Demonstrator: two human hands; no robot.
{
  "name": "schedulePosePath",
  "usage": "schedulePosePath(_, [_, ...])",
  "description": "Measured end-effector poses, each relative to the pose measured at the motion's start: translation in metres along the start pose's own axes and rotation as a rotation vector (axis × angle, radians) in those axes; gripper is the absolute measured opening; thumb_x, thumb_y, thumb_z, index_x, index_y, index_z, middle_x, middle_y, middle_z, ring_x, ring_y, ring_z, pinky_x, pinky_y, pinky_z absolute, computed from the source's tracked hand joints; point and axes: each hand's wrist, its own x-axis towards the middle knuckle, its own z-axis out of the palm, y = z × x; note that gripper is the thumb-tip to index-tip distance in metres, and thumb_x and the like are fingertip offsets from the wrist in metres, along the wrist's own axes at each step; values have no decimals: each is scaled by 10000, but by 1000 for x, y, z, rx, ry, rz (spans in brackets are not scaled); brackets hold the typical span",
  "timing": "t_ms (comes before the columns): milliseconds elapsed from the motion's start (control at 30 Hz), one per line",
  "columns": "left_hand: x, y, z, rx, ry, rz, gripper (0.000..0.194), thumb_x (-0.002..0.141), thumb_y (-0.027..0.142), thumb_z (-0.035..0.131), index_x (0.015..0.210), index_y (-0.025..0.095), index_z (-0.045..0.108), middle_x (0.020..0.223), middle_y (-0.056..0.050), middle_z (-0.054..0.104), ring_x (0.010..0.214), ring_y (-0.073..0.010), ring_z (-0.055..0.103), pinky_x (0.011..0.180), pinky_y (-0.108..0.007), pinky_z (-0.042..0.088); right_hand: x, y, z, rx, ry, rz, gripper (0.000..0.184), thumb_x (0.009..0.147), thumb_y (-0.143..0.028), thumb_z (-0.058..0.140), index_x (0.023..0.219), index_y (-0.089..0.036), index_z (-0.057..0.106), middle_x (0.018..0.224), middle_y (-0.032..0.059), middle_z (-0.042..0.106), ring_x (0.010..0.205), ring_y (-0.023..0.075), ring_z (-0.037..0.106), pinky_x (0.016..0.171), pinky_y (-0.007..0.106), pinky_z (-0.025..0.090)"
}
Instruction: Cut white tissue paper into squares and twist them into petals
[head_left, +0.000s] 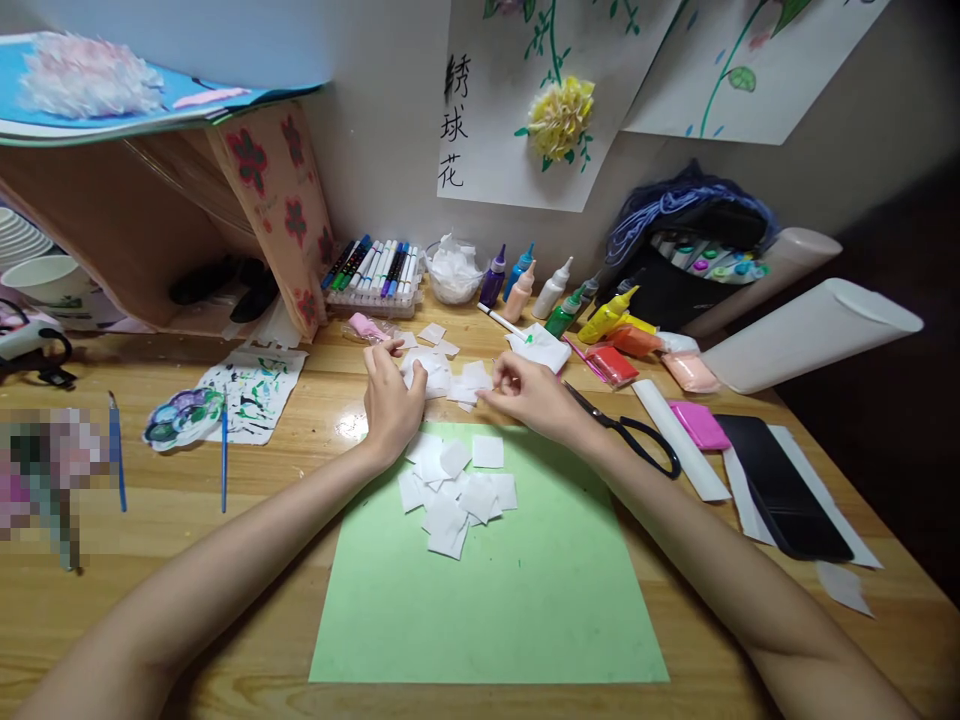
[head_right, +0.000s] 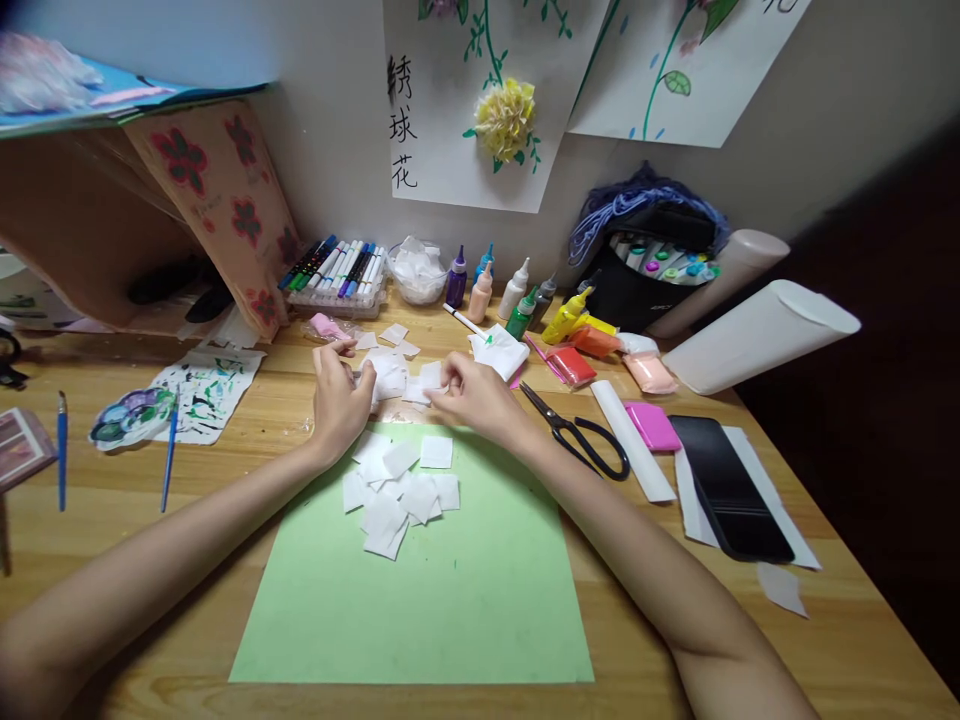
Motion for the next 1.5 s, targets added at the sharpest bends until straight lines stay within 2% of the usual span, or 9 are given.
schedulePosePath(67, [0, -1, 1, -26, 14, 25, 256, 827, 218, 502, 1073, 185, 439, 1091, -94, 473, 931, -190, 524, 797, -339, 411, -5, -11, -13, -144, -384, -158, 111, 698, -239, 663, 709, -188, 565, 617, -29, 537, 556, 107, 467, 502, 217, 287])
schedulePosePath(133, [0, -1, 1, -41, 18, 31, 241, 824, 205, 505, 1057, 191, 446, 1065, -83, 481, 927, -185, 525, 800, -335, 412, -11, -17, -19, -252, -491, -258, 80, 678, -179, 669, 692, -188, 591, 675, -7, 591, 601, 114, 495, 518, 220, 292])
schedulePosePath(467, [-1, 1, -1, -68, 12, 51, 194, 832, 192, 489, 1026, 178, 480, 1009, -71, 512, 837, -157, 511, 745, -296, 398, -9, -11, -13, -321, -489, -385, 108, 687, -86, 557, 626, -170, 588, 663, 10, 607, 587, 109, 486, 534, 229, 338])
schedulePosePath(600, [-2, 7, -5, -155, -242, 235, 124, 873, 228, 436, 838, 181, 545, 812, -21, 561, 694, -130, 485, 655, -261, 372, -5, -12, -23, -92, -531, -347, 100, 700, -101, 553, 696, -163, 631, 689, 5, 628, 600, 100, 533, 561, 215, 403])
schedulePosePath(700, [-6, 11, -10, -205, -483, 409, 242, 888, 288, 418, 729, 174, 559, 692, -4, 548, 621, -120, 468, 600, -247, 352, -2, -12, -28, 20, -408, -313, 99, 718, -129, 556, 733, -162, 648, 663, -6, 619, 578, 95, 522, 548, 210, 412])
schedulePosePath(800, [-10, 12, -13, -215, -608, 498, 279, 882, 302, 426, 695, 168, 583, 637, 8, 530, 570, -105, 447, 557, -234, 331, 0, -11, -30, 23, -291, -324, 82, 733, -160, 567, 740, -165, 648, 644, -10, 602, 576, 97, 515, 542, 210, 407])
schedulePosePath(1000, [-10, 13, -14, -254, -656, 524, 306, 891, 285, 411, 730, 175, 646, 616, 10, 544, 564, -96, 469, 546, -219, 341, -1, -13, -29, -59, -247, -406, 84, 754, -175, 558, 731, -180, 639, 666, -2, 608, 601, 108, 518, 563, 225, 393])
schedulePosePath(1233, [-11, 12, -12, -244, -616, 575, 270, 867, 238, 431, 647, 165, 569, 563, 25, 493, 531, -87, 426, 522, -217, 316, -3, -15, -24, -174, -216, -521, 93, 785, -162, 533, 748, -175, 617, 679, 12, 593, 621, 122, 498, 585, 249, 372])
schedulePosePath(1500, [-12, 10, -9, -228, -556, 572, 174, 801, 194, 461, 670, 175, 574, 566, 24, 498, 526, -88, 426, 525, -220, 330, -6, -19, -17, -143, -234, -452, 122, 801, -206, 555, 819, -184, 674, 743, 34, 650, 648, 139, 539, 621, 272, 400])
